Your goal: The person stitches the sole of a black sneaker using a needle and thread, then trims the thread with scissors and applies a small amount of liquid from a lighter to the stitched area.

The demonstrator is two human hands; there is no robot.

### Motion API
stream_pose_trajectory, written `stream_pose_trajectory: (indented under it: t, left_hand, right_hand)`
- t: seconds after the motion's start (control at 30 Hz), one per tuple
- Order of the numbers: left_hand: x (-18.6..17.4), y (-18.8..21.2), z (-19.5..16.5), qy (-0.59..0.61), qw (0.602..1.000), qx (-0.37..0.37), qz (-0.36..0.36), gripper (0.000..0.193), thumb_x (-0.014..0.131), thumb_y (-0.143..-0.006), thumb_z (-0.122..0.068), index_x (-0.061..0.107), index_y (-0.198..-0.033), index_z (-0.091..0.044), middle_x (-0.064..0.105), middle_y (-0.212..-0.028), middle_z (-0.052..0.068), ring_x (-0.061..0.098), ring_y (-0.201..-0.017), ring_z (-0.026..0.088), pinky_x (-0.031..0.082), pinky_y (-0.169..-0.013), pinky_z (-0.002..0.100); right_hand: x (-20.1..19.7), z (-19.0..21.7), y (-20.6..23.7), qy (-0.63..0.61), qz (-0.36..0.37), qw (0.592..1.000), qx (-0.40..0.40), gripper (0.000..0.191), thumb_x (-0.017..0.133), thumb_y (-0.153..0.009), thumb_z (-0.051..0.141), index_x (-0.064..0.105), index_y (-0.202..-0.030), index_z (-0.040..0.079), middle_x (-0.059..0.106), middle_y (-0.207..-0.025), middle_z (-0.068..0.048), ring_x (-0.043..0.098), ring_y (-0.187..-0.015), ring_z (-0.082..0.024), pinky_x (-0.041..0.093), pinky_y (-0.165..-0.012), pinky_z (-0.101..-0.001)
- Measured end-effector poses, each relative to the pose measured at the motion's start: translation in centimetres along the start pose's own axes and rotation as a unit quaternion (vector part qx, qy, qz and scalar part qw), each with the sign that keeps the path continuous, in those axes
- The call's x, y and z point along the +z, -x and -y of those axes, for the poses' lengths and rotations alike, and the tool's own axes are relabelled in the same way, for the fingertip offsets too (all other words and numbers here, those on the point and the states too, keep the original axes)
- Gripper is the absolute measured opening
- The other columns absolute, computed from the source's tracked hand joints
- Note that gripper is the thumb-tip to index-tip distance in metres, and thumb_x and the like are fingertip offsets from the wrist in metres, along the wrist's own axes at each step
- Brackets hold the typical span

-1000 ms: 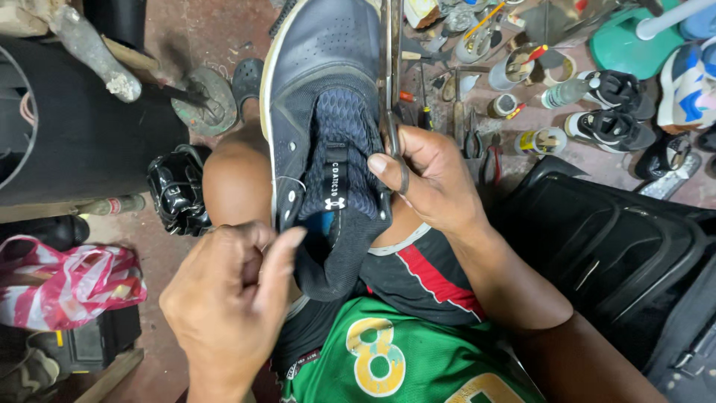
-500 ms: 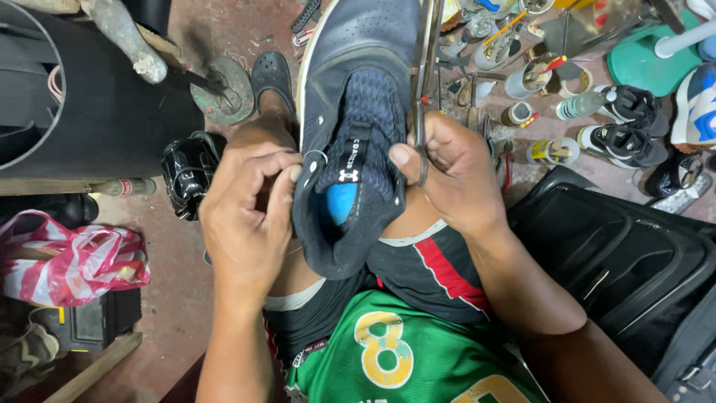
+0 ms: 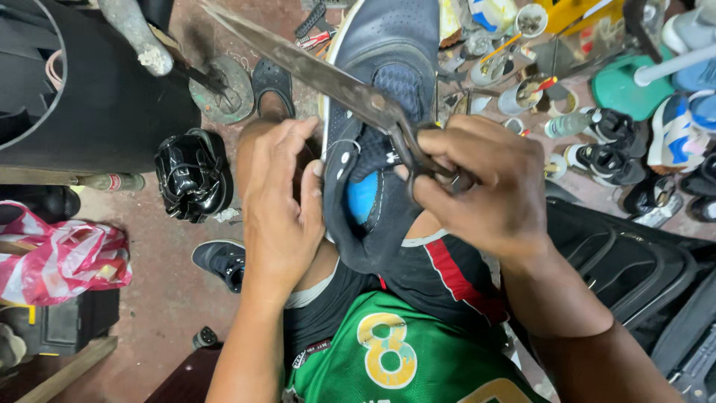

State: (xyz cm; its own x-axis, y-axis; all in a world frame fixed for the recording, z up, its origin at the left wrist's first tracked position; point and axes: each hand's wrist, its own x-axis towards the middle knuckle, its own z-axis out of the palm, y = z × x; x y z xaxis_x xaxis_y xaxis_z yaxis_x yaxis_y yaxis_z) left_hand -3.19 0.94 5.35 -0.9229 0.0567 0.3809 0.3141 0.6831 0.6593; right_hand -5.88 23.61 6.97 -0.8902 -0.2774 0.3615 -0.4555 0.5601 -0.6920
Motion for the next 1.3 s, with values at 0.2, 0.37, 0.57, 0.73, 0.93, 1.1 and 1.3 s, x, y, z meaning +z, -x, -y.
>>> stream_pose_trajectory:
  t: [0.2, 0.37, 0.57, 0.73, 0.93, 1.1, 1.3]
  left_hand:
    - [-0.7, 1.1, 2.2, 0.085, 0.992, -0.074, 0.063, 0.051, 0.058, -0.095, -0.003, 0.048, -0.144, 0.002, 0.064, -0.124, 0.023, 0.063, -0.117, 0.031, 0.047, -0.102, 0.039]
    - [0.5, 3.6, 4.2, 0.155, 0.932, -0.281, 0.168, 0.028, 0.067, -0.097, -0.016, 0.069, -0.123, -0.006, 0.058, -0.071, 0.012, 0.054, -0.067, 0.014, 0.047, -0.064, 0.028]
    - [-2.2, 5.6, 5.8, 0.297, 0.93, -0.215, 0.012, 0.015, 0.061, -0.103, -0.018, 0.064, -0.105, -0.004, 0.064, -0.094, 0.0, 0.056, -0.084, 0.005, 0.047, -0.076, 0.023]
    - [-5.5, 5.9, 4.1, 0.489, 0.848, -0.171, -0.112, 0.02, 0.06, -0.112, -0.024, 0.06, -0.113, -0.004, 0.065, -0.11, 0.008, 0.057, -0.075, 0.01, 0.045, -0.06, 0.022]
    - [-6.4, 4.9, -0.7, 0.547, 0.82, -0.158, -0.054, 0.023, 0.062, -0.112, -0.025, 0.065, -0.114, -0.003, 0.067, -0.096, 0.014, 0.063, -0.075, 0.016, 0.05, -0.066, 0.031]
    - [-6.8, 3.3, -1.9, -0.089, 0.993, -0.064, -0.047, 0.023, 0.071, -0.093, -0.015, 0.071, -0.11, 0.0, 0.057, -0.081, 0.015, 0.059, -0.074, 0.029, 0.047, -0.065, 0.041]
    - [-6.3, 3.0, -1.7, -0.116, 0.991, -0.047, 0.046, 0.042, 0.087, -0.077, -0.037, 0.06, -0.081, -0.006, 0.054, -0.08, 0.011, 0.057, -0.076, 0.032, 0.045, -0.063, 0.044]
  right_hand:
    - [1.6, -2.4, 0.5, -0.244, -0.041, 0.958, 0.146, 0.015, 0.078, -0.088, -0.005, 0.071, -0.101, 0.001, 0.056, -0.075, 0.007, 0.045, -0.063, -0.001, 0.03, -0.056, -0.0191]
    - [2.6, -4.8, 1.3, -0.361, -0.112, 0.915, 0.138, 0.012, 0.075, -0.095, -0.007, 0.068, -0.105, -0.003, 0.059, -0.079, 0.003, 0.049, -0.065, -0.001, 0.034, -0.06, -0.0152]
    - [3.1, -4.9, 1.0, -0.459, -0.142, 0.865, 0.147, 0.009, 0.074, -0.098, 0.0, 0.067, -0.103, -0.004, 0.065, -0.081, -0.002, 0.054, -0.065, -0.005, 0.041, -0.063, -0.0177]
    - [3.6, -3.7, 0.3, -0.474, -0.128, 0.859, 0.147, 0.012, 0.074, -0.096, -0.001, 0.066, -0.105, 0.0, 0.065, -0.081, -0.001, 0.057, -0.066, -0.006, 0.043, -0.063, -0.0185]
    - [5.7, -3.0, 0.5, -0.326, -0.062, 0.929, 0.165, 0.015, 0.076, -0.095, -0.003, 0.063, -0.094, 0.004, 0.061, -0.081, 0.006, 0.051, -0.069, 0.0, 0.038, -0.062, -0.0168]
    - [7.7, -3.3, 0.8, -0.358, -0.006, 0.915, 0.184, 0.016, 0.078, -0.093, 0.001, 0.064, -0.092, 0.006, 0.062, -0.079, 0.007, 0.054, -0.068, 0.001, 0.04, -0.061, -0.016]
    - [8.4, -3.5, 0.5, -0.342, -0.024, 0.923, 0.175, 0.015, 0.079, -0.095, 0.004, 0.064, -0.093, 0.007, 0.065, -0.083, 0.007, 0.057, -0.072, 0.002, 0.045, -0.066, -0.0159]
